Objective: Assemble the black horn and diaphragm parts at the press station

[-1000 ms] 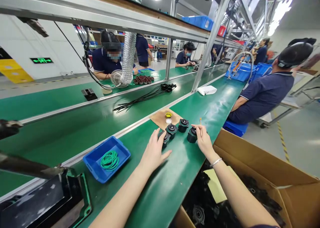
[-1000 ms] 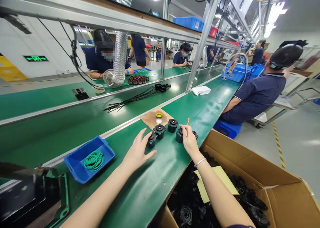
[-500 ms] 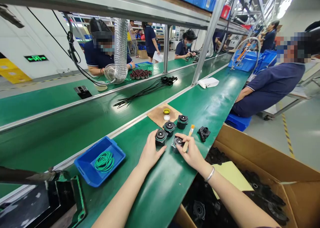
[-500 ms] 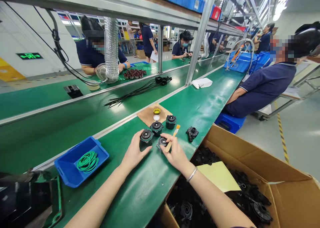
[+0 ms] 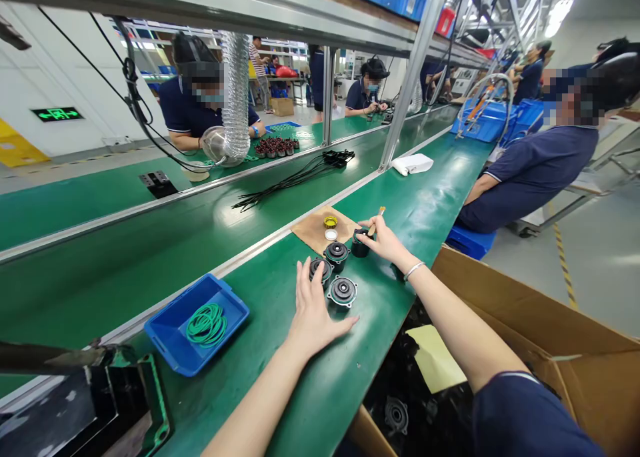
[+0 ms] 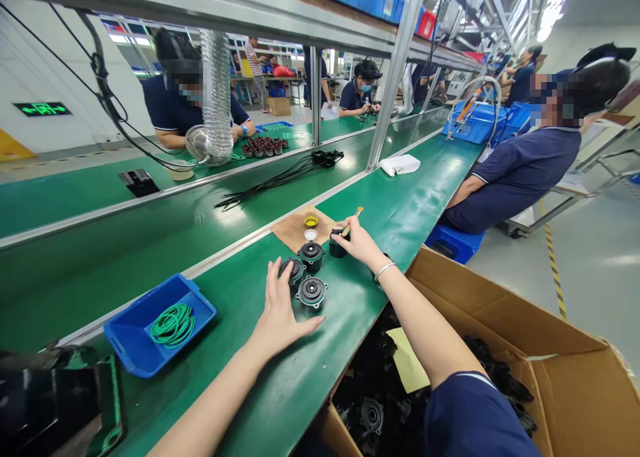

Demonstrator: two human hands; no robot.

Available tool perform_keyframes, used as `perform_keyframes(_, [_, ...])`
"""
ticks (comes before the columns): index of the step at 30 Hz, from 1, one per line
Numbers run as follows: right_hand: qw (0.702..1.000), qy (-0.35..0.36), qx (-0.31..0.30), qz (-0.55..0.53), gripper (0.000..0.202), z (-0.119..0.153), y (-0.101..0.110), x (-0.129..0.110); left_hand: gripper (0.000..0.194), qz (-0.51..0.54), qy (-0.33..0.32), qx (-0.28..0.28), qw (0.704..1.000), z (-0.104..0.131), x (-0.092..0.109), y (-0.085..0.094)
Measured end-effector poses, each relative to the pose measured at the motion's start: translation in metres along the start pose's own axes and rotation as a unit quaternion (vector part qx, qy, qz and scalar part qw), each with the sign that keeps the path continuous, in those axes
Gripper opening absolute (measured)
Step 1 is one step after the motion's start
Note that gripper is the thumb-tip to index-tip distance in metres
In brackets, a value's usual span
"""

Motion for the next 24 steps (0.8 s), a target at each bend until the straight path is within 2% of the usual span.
perform_keyframes(2, [1.0, -0.012, -0.023, 0.001, 0.034, 0.004, -0.005, 0.003, 0.116, -0.008, 0.006, 0.033, 0.999, -0.002, 0.001, -0.008])
perform_keyframes(4, [0.999, -0.016, -0.038, -0.004, 0.032, 0.015, -0.008, 0.001, 0.109, -0.016, -0.005, 0.045, 0.999, -0.004, -0.001, -0.012])
perform_keyframes(8, [0.997, -0.022, -0.066, -0.021, 0.029, 0.043, -0.008, -0.015, 0.092, -0.034, -0.026, 0.046, 0.998, -0.008, -0.008, -0.011])
perform_keyframes(11, [0.997, -0.035, -0.067, -0.025, 0.03, 0.059, -0.011, -0.029, 0.087, -0.047, -0.025, 0.038, 0.998, -0.009, -0.009, -0.007])
perform_keyframes(14, [0.996, -0.042, -0.065, -0.034, 0.029, 0.062, -0.013, -0.04, 0.094, -0.067, -0.005, 0.014, 0.998, -0.015, -0.002, -0.001])
perform_keyframes(18, [0.997, -0.039, -0.051, -0.051, 0.028, 0.051, -0.011, -0.042, 0.104, -0.114, 0.018, -0.046, 0.992, -0.035, 0.013, 0.007])
perform_keyframes(21, [0.994, -0.025, -0.07, -0.085, 0.028, 0.044, -0.017, -0.036, 0.1, -0.155, 0.011, -0.084, 0.984, -0.052, 0.02, 0.008])
perform_keyframes(24, [0.99, -0.033, -0.082, -0.114, 0.029, 0.046, -0.033, -0.029, 0.092, -0.17, 0.008, -0.097, 0.981, -0.061, 0.023, 0.007])
Point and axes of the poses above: each hand's wrist, its own z-axis away from the middle knuckle, its own y-axis out of the back of the hand, x = y × z, the point moved 1 cm from there along -z, towards the middle knuckle, and after that the axes turned 3 degrees about x, right-handed, at the moved point
